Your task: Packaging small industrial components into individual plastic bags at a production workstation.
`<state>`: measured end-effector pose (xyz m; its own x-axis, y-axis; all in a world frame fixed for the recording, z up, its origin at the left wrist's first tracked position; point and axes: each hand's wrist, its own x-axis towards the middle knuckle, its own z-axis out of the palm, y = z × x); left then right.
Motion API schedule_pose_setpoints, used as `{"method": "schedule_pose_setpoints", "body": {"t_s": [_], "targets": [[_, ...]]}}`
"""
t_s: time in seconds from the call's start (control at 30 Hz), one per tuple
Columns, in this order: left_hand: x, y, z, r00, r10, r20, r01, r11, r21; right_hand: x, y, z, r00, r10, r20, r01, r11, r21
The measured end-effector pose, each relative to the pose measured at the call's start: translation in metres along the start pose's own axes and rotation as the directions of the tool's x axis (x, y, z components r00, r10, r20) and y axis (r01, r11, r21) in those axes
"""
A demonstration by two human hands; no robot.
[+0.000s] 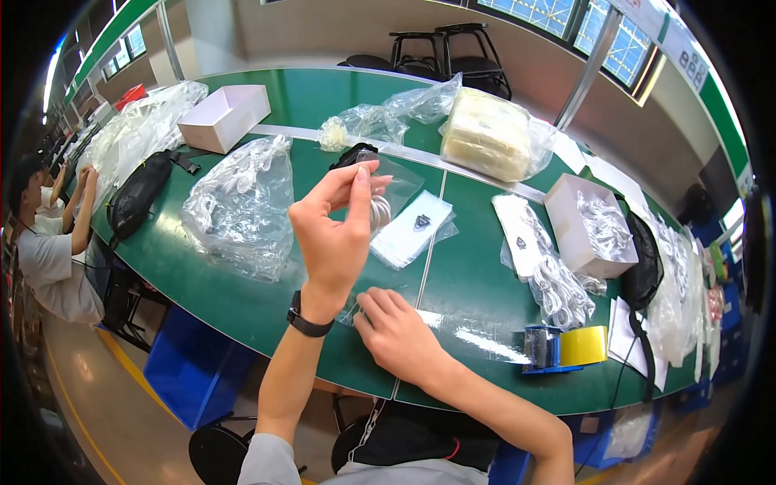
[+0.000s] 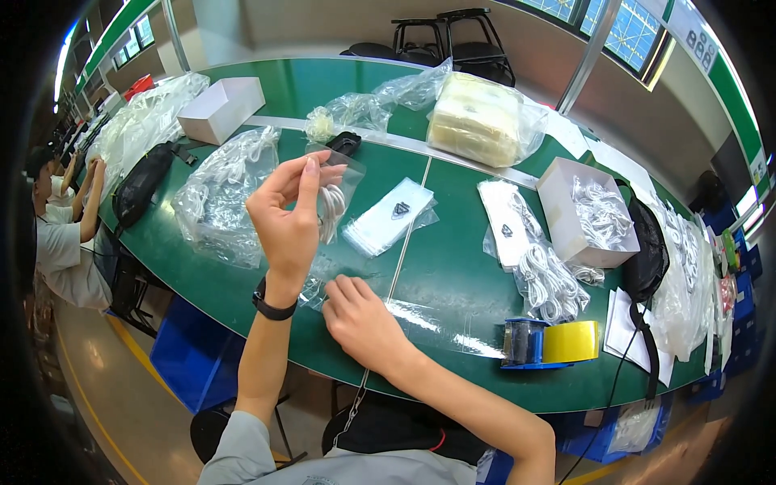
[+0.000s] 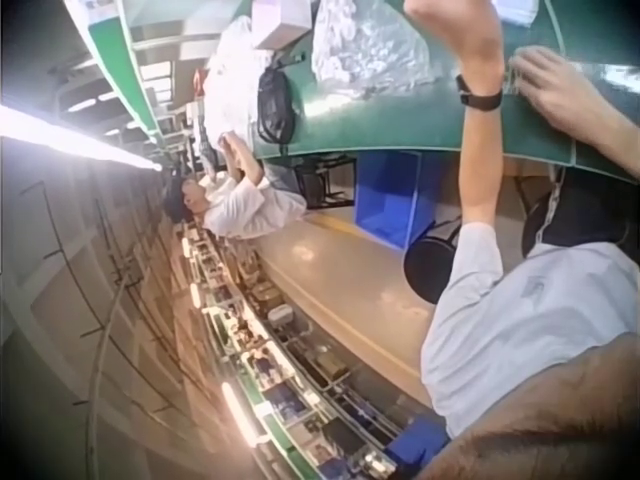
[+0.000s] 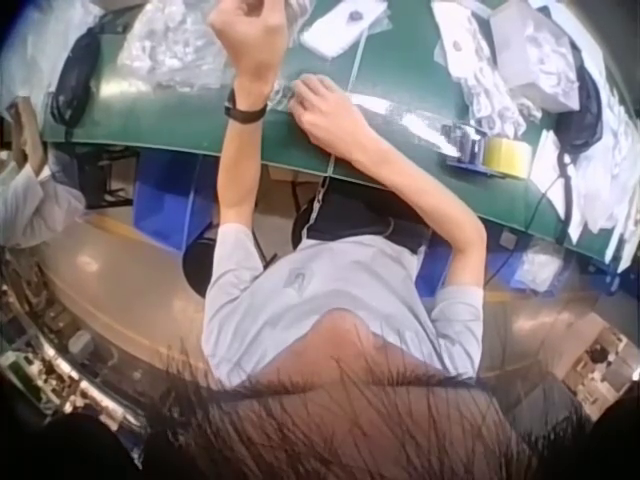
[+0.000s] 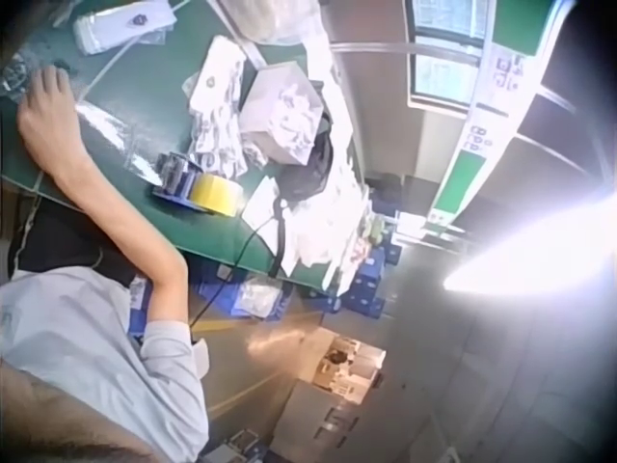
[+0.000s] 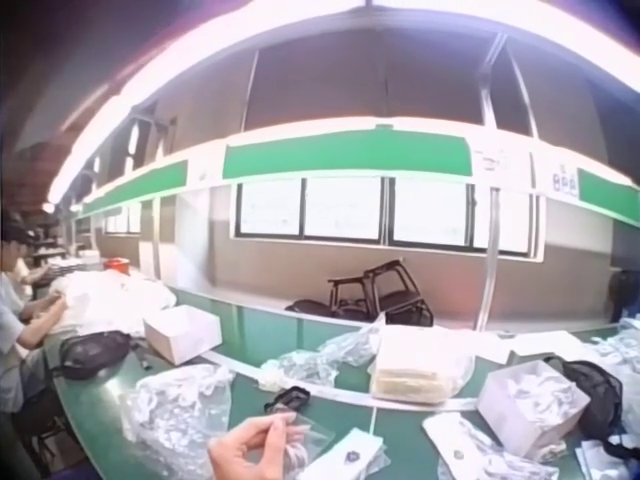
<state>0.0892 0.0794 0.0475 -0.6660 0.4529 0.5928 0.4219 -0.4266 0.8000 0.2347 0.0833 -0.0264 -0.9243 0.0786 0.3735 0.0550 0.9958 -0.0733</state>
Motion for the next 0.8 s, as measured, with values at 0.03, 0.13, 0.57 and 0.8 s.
{"method": "schedule_pose_setpoints", "body": {"t_s": [0.03, 0.13, 0.57, 0.8], "targets": [[0.000, 0.000, -0.001, 1.000, 0.002, 0.000, -0.002, 1.000, 0.001, -0.001, -0.003, 0.001, 0.999, -0.042, -0.026, 0.040, 0.997, -0.067], [0.000, -0.002, 0.001, 1.000, -0.004, 0.009, 0.004, 1.000, -0.010, -0.008, -0.012, -0.004, 0.998, -0.033, -0.049, 0.035, 0.998, 0.044], [-0.037, 0.005, 0.026, 0.923, 0.128, 0.364, -0.157, 0.986, 0.053, -0.016, 0.052, -0.075, 0.544, 0.718, -0.435, -0.255, 0.635, 0.729], [-0.041, 0.016, 0.027, 0.838, -0.108, 0.536, 0.231, 0.959, -0.167, -0.046, 0.065, -0.087, 0.604, 0.667, -0.435, -0.144, 0.629, 0.764]]}}
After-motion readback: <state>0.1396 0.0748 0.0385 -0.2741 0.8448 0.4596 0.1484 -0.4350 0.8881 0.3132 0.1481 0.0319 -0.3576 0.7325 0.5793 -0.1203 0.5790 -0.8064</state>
